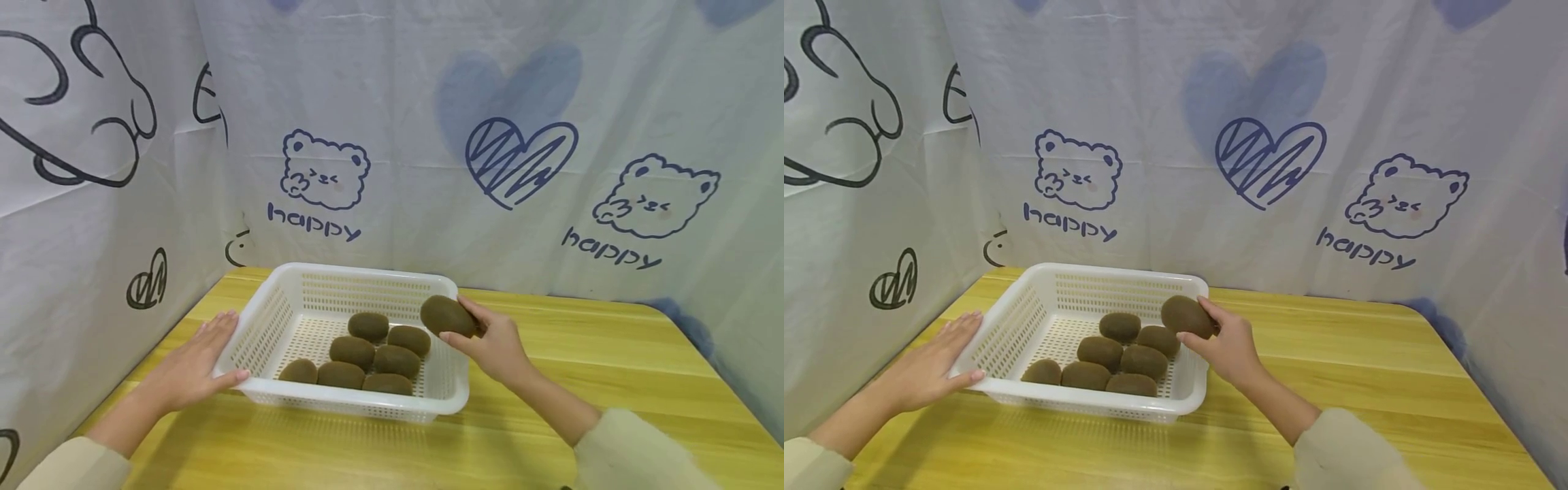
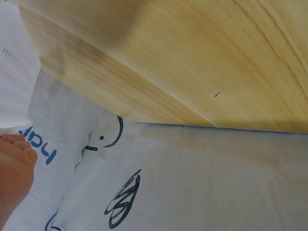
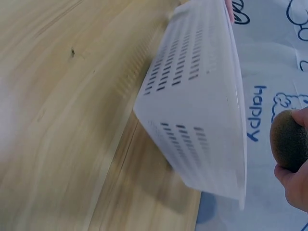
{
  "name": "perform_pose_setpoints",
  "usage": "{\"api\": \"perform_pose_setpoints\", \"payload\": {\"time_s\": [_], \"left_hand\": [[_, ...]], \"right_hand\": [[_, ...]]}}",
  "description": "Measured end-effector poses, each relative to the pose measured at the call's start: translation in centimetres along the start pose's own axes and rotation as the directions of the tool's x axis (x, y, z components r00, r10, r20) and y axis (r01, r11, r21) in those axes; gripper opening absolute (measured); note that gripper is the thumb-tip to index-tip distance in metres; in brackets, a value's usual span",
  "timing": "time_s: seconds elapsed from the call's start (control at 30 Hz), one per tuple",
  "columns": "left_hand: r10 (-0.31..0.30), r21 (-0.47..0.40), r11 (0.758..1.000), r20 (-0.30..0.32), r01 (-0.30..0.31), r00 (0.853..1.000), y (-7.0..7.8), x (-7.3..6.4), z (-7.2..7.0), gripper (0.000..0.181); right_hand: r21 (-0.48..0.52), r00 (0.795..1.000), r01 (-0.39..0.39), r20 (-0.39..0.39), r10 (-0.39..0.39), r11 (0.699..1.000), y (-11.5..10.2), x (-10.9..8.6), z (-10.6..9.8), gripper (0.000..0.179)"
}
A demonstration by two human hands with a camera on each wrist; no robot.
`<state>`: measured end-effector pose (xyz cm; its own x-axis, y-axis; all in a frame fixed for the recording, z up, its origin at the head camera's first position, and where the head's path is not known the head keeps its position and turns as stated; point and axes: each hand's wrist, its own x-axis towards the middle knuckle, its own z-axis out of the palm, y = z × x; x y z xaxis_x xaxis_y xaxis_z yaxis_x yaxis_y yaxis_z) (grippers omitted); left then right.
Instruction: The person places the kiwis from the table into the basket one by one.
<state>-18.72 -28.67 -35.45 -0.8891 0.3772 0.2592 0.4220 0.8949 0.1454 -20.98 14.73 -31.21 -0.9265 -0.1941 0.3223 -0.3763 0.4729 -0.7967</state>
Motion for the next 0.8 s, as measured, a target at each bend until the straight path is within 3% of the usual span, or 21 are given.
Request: {"api": "perform_pose_setpoints", "payload": {"time_s": [0.4,0.63,0.8], "left_hand": [[0.001,0.004,1.0,-0.005,-0.001,1.0,0.0,-0.1,0.1,0.089],[0.002,-0.005,1.0,0.0,-0.002,1.0,0.1,-0.1,0.1,0.089],[-0.002,-0.01,1.0,0.004,0.002,1.0,0.0,0.0,0.1,0.089]], "right_hand": [[0.041,0.994,0.063,0.09,-0.067,0.997,-2.8,1.7,6.0,0.062],[0.005,0.982,0.122,0.148,-0.122,0.992,-3.5,2.2,8.5,0.059],[-0.044,0.974,0.108,0.206,-0.097,0.993,-3.6,2.7,10.0,0.058]]}}
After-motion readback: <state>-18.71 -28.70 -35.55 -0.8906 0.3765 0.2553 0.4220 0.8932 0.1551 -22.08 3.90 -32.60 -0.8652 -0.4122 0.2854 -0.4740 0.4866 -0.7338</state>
